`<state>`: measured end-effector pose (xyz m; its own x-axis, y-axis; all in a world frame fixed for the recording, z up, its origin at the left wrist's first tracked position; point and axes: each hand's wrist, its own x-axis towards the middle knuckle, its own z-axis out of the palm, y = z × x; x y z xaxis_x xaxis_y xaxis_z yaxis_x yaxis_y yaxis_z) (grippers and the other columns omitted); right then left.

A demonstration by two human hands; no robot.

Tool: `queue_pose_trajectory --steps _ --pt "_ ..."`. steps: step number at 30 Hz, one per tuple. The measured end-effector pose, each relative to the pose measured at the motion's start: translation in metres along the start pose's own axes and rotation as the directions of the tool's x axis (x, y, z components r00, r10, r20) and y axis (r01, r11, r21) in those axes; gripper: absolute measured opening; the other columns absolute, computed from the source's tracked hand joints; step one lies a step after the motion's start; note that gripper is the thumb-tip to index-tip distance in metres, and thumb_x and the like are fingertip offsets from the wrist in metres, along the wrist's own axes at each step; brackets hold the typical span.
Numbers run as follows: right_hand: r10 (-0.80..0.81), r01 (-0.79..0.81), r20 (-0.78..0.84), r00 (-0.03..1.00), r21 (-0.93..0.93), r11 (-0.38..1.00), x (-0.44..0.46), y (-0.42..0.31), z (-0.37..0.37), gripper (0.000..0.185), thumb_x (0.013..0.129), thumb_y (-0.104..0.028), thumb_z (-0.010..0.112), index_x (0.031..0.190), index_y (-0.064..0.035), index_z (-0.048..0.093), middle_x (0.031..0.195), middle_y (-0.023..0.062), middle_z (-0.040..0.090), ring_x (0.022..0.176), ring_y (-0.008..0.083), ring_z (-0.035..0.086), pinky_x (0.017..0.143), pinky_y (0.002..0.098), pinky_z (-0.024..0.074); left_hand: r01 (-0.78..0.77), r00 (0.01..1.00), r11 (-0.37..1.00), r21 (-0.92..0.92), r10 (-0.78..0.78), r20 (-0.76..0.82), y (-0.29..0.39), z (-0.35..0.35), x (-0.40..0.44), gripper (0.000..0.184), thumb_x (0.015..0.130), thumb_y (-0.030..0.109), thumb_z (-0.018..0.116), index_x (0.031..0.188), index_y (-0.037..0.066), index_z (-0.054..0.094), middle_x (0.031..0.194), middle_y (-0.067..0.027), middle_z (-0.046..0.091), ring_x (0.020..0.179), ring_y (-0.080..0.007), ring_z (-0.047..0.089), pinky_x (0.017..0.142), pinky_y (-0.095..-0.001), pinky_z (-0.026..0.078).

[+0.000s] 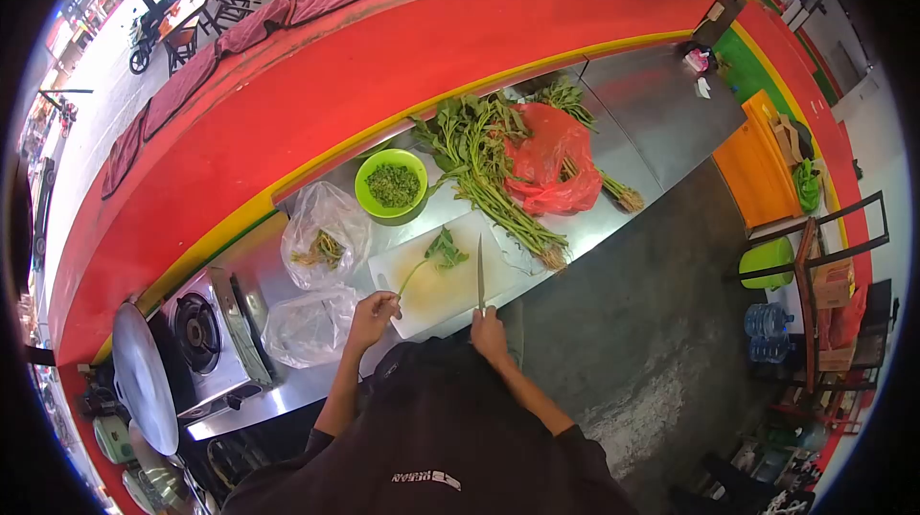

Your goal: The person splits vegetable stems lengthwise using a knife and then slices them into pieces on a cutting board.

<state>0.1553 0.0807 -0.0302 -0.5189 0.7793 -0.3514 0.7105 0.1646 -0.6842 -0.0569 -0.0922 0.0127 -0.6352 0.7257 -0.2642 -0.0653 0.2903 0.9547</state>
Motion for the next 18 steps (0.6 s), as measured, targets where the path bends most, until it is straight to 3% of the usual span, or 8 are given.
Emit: queue_pose_trajectory --steps 2,10,14,16,18 --pt "-0.004 0.005 0.043 0.999 -0.03 1.0 0.009 -0.007 0.013 0.037 0.1 -0.033 0.046 0.105 0.0037 0.044 0.085 0.039 0.062 0.083 0.0574 0.061 0.074 0.0626 0.0484 0.005 1.0 1.0 0.006 -0.005 -0.003 0.007 0.004 0.003 0.019 0.096 0.015 0.062 0.106 -0.001 0.067 0.083 -0.0064 0.07 0.074 -0.0113 0.065 0.069 -0.026 0.051" --pt "-0.155 0.187 0.266 0.952 -0.101 0.977 0.019 -0.042 0.039 0.037 0.1 -0.034 0.045 0.107 0.0021 0.044 0.083 0.0373 0.063 0.079 0.0561 0.062 0.073 0.0627 0.048 -0.07 0.995 0.997 0.014 0.071 -0.075 0.028 0.023 0.004 0.018 0.095 0.011 0.064 0.106 -0.002 0.066 0.086 -0.0072 0.07 0.077 -0.0117 0.066 0.071 -0.0259 0.053" --pt "-0.196 0.233 0.265 0.944 -0.114 0.966 0.018 -0.036 0.032 0.036 0.1 -0.034 0.046 0.104 0.0021 0.046 0.082 0.0341 0.064 0.079 0.0534 0.063 0.071 0.0602 0.0482 -0.077 0.993 0.997 -0.007 0.077 -0.085 0.033 0.031 -0.001 0.02 0.096 0.014 0.063 0.107 -0.002 0.065 0.088 -0.0072 0.07 0.079 -0.0123 0.066 0.072 -0.0269 0.053" --pt "-0.171 0.181 0.23 0.958 -0.025 0.983 0.02 -0.033 0.022 0.037 0.099 -0.036 0.049 0.098 0.0018 0.048 0.08 0.0299 0.065 0.076 0.0483 0.065 0.068 0.0551 0.0489 -0.097 0.992 0.995 -0.024 0.095 -0.086 0.029 0.036 0.001 0.021 0.097 0.018 0.062 0.107 -0.001 0.065 0.087 -0.0069 0.07 0.078 -0.0122 0.066 0.07 -0.0268 0.052" --pt "-0.188 0.18 0.201 0.961 0.061 0.982 0.014 -0.035 0.002 0.039 0.099 -0.037 0.051 0.095 0.0021 0.048 0.077 0.0277 0.064 0.073 0.0453 0.065 0.066 0.0525 0.0487 -0.074 0.995 0.991 -0.113 0.066 -0.078 0.033 0.039 0.001 0.021 0.097 0.012 0.061 0.108 -0.006 0.064 0.089 -0.0088 0.069 0.082 -0.0132 0.066 0.078 -0.0271 0.054"
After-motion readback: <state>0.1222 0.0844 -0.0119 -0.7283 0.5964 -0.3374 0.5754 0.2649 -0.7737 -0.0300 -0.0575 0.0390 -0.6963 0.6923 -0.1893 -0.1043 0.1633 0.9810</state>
